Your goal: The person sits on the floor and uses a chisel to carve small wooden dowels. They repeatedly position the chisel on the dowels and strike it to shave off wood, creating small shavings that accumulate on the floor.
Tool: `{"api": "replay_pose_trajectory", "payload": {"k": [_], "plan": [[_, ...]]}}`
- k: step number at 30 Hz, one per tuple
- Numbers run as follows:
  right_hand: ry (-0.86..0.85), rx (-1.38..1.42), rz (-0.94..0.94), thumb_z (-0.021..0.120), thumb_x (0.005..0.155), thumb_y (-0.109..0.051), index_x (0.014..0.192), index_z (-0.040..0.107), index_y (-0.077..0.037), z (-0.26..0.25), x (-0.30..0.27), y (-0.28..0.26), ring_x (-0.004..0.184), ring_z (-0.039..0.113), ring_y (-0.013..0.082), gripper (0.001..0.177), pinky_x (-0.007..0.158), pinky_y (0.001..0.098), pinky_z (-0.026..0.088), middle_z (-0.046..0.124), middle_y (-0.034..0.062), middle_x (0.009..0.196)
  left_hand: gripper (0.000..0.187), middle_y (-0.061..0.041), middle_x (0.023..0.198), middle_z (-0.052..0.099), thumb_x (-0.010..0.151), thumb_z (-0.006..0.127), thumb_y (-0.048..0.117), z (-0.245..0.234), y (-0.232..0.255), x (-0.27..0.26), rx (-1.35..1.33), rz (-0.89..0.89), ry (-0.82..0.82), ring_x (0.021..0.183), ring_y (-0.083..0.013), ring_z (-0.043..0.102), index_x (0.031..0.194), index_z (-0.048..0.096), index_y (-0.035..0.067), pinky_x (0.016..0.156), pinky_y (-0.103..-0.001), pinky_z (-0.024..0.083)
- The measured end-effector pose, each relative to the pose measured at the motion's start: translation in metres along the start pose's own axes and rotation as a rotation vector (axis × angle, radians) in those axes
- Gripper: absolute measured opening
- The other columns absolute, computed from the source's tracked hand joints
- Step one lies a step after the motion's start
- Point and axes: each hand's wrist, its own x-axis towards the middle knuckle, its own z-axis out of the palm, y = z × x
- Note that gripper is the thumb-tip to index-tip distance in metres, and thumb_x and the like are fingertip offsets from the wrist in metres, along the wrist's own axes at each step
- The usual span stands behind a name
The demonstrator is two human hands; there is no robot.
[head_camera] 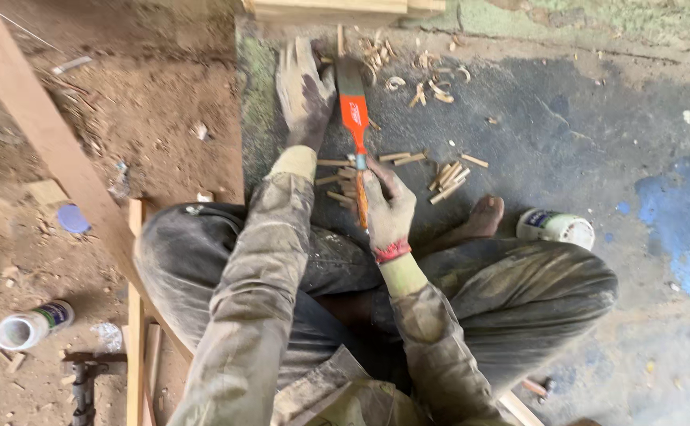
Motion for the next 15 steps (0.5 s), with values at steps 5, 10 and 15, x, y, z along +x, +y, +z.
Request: {"api": "replay_pose_trajectory", "payload": {"k": [5,10,15], "plan": [[0.009,-0.045,-0.112,0.068,0.103,-0.007,0.125,0.073,0.003,0.009,0.018,0.013,0.084,0.064,0.0072,0.025,0.073,0.0229,0.055,0.072,0.0040,0.102,0.052,-0.021,0.132,0.059,0.093,0.070,0.031,-0.008,0.003,0.020,-0.058,-0.141,-0.165,0.128,-0.0389,0.054,0.136,0.053,0.007,0.107,-0.051,0.044],[0.021,0.011,-0.023,0.066,0.099,-0.008,0.123,0.072,0.002,0.004,0.009,0.012,0.087,0.068,0.0093,0.027,0.079,0.0249,0.056,0.074,0.0050,0.103,0.046,-0.020,0.120,0.060,0.091,0.072,0.028,-0.022,0.010,0.024,-0.111,-0.018,-0.028,0.116,-0.0394,0.057,0.127,0.055,0.005,0.098,-0.051,0.046],[0.030,-0.067,-0.033,0.067,0.101,-0.010,0.125,0.073,0.002,0.010,0.027,0.024,0.089,0.068,0.0123,0.027,0.080,0.0270,0.056,0.075,0.0099,0.101,0.040,-0.019,0.110,0.061,0.090,0.076,0.028,-0.037,0.023,0.025,-0.229,0.005,-0.003,0.108,-0.0400,0.059,0.117,0.057,0.005,0.091,-0.052,0.047]]}}
